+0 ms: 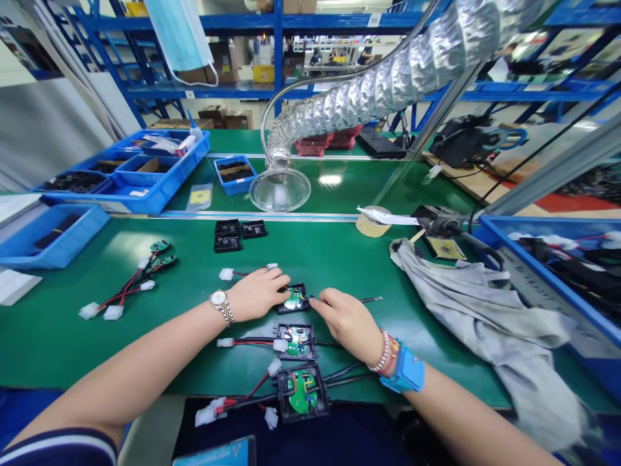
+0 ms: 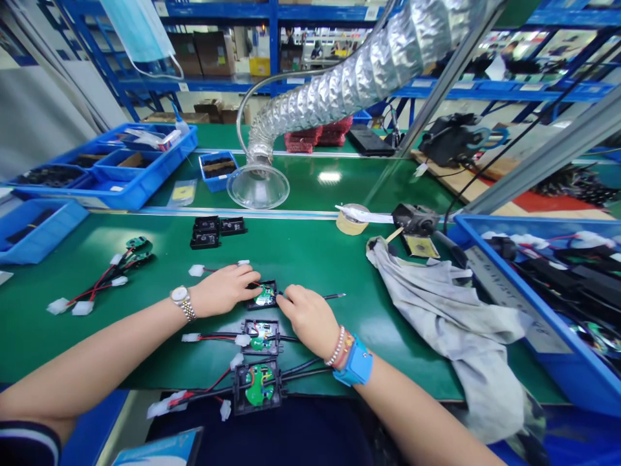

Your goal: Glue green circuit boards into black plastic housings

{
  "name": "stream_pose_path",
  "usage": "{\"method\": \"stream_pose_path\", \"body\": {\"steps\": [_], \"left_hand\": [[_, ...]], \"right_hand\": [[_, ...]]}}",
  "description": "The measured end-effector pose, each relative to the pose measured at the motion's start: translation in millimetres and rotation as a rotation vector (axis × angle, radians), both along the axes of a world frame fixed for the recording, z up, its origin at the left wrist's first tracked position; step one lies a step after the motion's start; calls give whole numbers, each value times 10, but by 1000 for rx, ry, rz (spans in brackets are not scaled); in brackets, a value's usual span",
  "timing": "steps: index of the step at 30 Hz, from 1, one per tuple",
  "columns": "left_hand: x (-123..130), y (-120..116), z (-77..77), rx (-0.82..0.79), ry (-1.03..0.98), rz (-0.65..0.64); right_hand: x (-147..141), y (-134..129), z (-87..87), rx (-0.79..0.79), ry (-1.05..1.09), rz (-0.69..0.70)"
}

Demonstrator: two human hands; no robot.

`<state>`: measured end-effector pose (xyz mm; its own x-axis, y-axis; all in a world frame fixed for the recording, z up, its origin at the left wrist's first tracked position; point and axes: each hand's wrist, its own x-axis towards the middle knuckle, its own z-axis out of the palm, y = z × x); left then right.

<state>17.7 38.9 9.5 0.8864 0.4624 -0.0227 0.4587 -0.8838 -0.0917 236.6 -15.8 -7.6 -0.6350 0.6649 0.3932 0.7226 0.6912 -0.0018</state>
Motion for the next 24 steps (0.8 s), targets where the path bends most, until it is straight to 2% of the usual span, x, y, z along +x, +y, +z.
{"method": "stream_pose_path", "body": {"steps": [7,15,20,24], "left_hand": [[-4,-190,20,-71,-108,115],[13,-304,-70,-41,-68,135],[2,-325,-127,-42,-70,147],[-45,-301,-168,-80,-151,132]], "right_hand": [[22,47,32,-239,102,-50],[20,191,106,-393,84,-65],[-2,243,161,-408,-40,-57],[-15,254,176,-372,-108,-23]]}}
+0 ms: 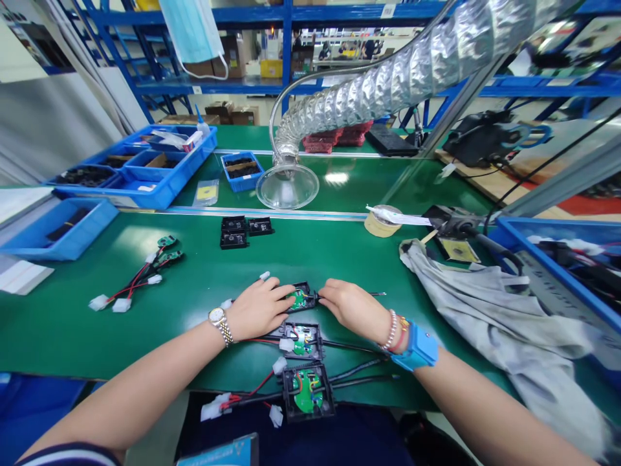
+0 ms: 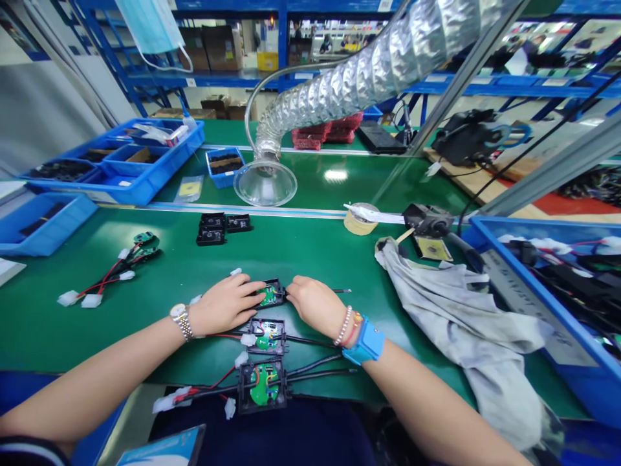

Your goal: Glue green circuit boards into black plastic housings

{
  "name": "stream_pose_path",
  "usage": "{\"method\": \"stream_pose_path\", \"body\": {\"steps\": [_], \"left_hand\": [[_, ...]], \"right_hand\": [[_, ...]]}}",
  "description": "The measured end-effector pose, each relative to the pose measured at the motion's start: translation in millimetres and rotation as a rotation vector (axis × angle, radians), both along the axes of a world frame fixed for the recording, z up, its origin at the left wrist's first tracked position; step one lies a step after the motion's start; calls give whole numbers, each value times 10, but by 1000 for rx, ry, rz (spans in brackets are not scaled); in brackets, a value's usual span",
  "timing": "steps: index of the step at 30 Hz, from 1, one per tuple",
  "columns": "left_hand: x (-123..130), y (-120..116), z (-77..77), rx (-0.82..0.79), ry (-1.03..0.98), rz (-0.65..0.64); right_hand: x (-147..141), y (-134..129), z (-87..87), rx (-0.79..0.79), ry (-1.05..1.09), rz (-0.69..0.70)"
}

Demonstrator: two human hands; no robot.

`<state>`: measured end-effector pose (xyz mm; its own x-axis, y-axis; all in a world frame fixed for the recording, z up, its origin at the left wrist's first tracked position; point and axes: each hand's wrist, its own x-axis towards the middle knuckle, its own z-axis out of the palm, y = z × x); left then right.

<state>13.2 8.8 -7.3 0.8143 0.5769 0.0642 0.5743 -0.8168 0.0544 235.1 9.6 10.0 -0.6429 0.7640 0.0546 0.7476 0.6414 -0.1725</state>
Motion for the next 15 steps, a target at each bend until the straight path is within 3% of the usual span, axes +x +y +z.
{"method": "stream_pose_path", "body": {"steps": [9,15], "left_hand": [[-80,121,-71,-119,-140,-57],[-98,149,-82,-121,-123,-75]], "right_hand": [[-42,92,-148,30,136,74],[-58,59,-162,75,-74,75]]}}
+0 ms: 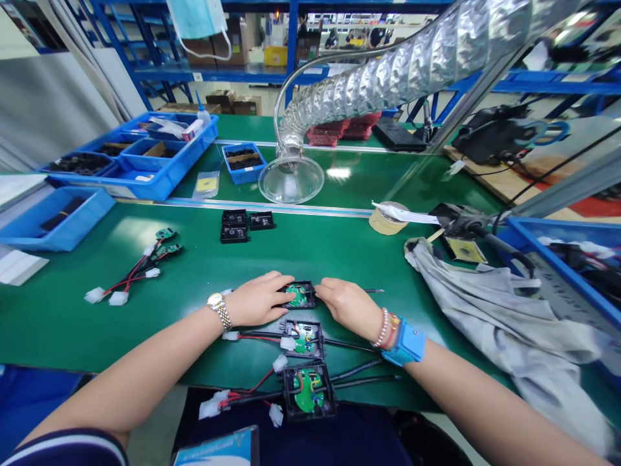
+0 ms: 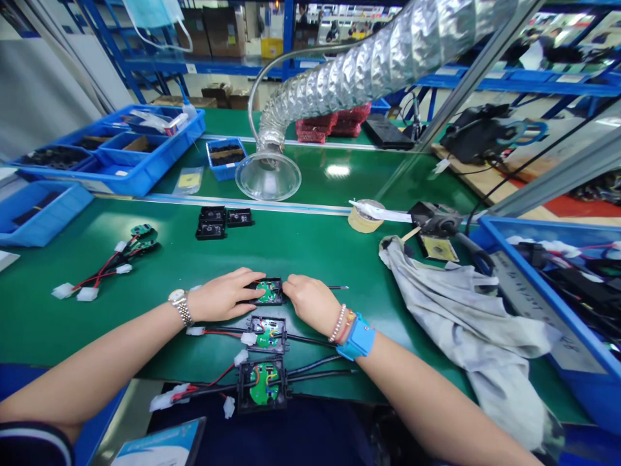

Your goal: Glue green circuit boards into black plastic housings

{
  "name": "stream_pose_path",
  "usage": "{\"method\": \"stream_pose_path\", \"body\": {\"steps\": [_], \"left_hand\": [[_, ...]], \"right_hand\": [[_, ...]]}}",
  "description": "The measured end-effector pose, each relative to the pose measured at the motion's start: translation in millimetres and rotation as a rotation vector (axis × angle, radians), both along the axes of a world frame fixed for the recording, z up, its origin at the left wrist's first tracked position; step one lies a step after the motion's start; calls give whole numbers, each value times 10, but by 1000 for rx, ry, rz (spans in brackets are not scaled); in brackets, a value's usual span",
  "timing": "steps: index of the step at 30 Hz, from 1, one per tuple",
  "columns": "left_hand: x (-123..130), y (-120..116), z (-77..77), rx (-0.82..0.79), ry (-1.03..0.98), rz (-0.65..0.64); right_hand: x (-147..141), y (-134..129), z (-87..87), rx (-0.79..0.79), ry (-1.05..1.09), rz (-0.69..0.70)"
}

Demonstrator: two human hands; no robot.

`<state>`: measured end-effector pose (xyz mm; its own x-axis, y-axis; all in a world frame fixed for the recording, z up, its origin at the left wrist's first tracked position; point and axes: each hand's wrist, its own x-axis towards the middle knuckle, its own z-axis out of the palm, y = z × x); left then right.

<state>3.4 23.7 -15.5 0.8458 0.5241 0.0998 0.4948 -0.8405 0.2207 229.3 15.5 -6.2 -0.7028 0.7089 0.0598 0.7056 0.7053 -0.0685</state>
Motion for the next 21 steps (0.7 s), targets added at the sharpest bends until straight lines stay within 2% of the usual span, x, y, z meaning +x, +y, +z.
{"method": "stream_pose_path", "body": {"steps": [5,10,12,15,18,21], "left_hand": [[-4,32,-16,-21,-9,-15],[-7,64,-31,-38,-31,-34],[-9,68,-19,-29,-31,-40],[-9,71,1,-20,-14,-44],[-6,74,6,-16,10,-44],[1,73,-7,-8,27,-38]], "right_hand": [[-79,-44,40,18,-150,57],[-122,-84,37,7,-167,33],[-77,-74,7,-20,-97,-7],[30,-34,-72,-98,137,-59],[99,1,-148,-158,334,-37],[88,9,-175,-168,384,-10]]}}
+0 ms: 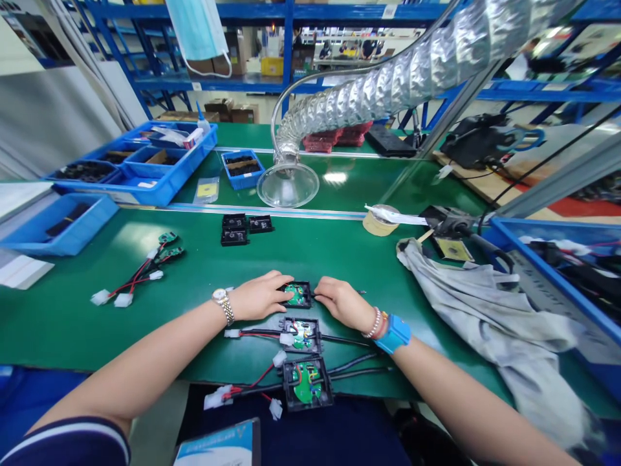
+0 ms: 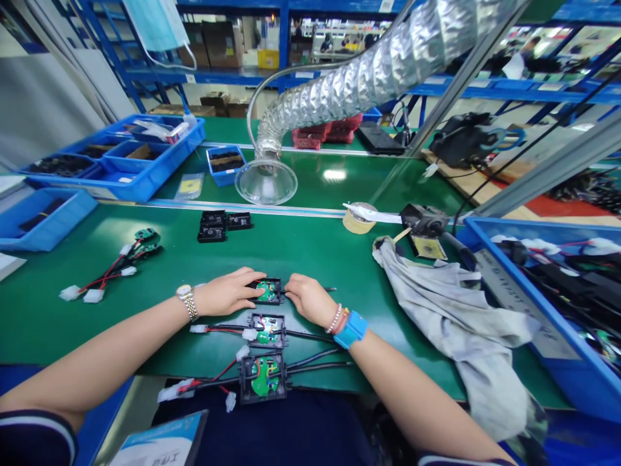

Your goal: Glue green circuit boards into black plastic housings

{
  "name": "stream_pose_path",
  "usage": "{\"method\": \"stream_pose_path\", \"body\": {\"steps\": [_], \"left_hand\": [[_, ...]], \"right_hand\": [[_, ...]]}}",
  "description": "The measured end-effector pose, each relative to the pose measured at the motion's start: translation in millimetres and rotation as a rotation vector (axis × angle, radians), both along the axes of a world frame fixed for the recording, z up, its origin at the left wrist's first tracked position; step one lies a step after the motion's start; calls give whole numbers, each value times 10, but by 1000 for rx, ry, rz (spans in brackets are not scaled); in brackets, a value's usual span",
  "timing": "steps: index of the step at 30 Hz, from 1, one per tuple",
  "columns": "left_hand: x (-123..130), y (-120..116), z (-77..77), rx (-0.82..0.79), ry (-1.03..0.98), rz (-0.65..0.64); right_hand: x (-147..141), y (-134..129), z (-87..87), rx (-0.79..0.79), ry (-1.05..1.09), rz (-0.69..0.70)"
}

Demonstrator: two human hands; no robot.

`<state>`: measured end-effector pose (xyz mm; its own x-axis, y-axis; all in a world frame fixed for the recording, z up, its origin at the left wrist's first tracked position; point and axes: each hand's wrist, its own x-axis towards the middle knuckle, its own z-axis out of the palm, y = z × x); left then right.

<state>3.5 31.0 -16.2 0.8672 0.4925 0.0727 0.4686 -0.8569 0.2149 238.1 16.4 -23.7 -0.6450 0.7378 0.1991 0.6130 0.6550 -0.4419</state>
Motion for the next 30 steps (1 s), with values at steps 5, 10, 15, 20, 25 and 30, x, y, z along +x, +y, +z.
{"method": "stream_pose_path", "body": {"steps": [5,10,15,20,25,30], "left_hand": [[9,0,-9,19,1,-13],[17,3,25,-6,24,-14],[5,0,36,-17,17,1],[-7,46,53,-63,2,-31],[15,95,79,-90,3,-77],[-27,51,222,-15,9,-54]], "right_hand": [[-83,-10,11,28,-28,-16],[-94,-15,-1,36,-39,-42],[-100,-134,71,101,-34,-96],[-168,-212,118,145,-233,-52],[-221,-178,161,117,-325,-12],[-257,-158,201,186,-347,40]]}}
